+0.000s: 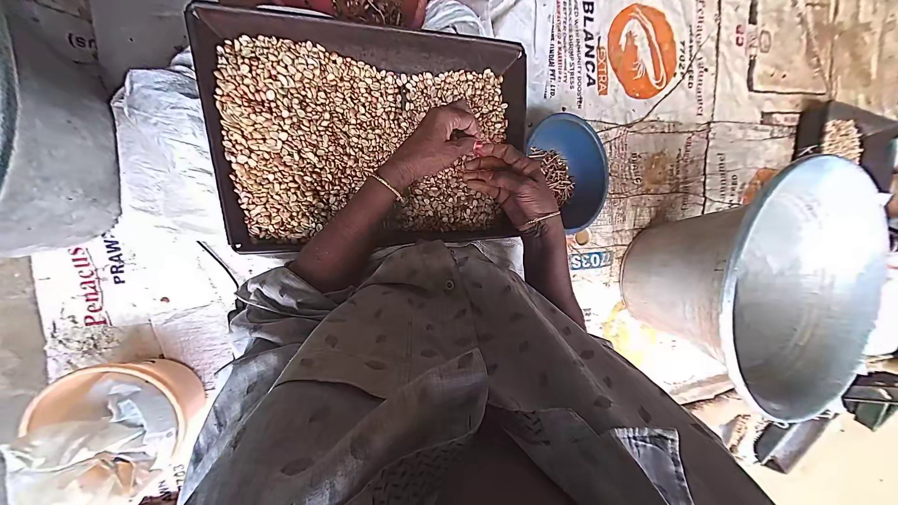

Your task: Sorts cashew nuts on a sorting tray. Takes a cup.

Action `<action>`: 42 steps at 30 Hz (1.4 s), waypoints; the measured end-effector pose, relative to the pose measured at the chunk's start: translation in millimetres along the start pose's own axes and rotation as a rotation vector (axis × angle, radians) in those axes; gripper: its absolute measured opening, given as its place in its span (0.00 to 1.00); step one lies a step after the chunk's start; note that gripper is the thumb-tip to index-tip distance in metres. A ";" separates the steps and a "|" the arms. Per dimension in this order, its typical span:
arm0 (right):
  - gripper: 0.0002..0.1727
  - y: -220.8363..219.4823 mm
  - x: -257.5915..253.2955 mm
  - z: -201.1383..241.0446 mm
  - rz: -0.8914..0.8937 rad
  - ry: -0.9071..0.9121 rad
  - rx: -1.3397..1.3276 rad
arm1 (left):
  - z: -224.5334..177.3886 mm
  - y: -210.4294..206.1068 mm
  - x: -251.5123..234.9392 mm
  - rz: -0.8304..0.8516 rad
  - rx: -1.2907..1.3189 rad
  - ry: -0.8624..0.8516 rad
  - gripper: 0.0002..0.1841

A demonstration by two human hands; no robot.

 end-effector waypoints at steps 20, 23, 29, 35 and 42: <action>0.10 -17.1 22.8 -11.9 0.058 0.361 1.005 | 10.0 -39.3 31.5 0.398 -0.302 0.006 0.07; 0.10 -20.5 20.2 -19.2 0.054 0.343 1.114 | 12.8 -36.6 30.5 0.384 -0.300 0.039 0.06; 0.10 -14.1 24.2 -15.8 -0.021 0.273 1.156 | 7.5 -31.1 28.7 0.324 -0.291 0.059 0.10; 0.09 -30.2 28.0 -21.2 0.104 0.352 1.108 | 5.8 -26.7 27.5 0.281 -0.283 0.058 0.10; 0.08 -24.8 23.6 -20.6 0.042 0.400 1.101 | 3.6 -16.3 25.9 0.186 -0.243 0.093 0.12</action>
Point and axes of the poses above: each hand's wrist, its own x-axis away from the middle knuckle, its own y-axis out of the back of the hand, z = x × y, the point moved 7 cm from there along -x, towards the middle knuckle, and after that the axes turned 1 degree about -z, right-handed, at the moved point
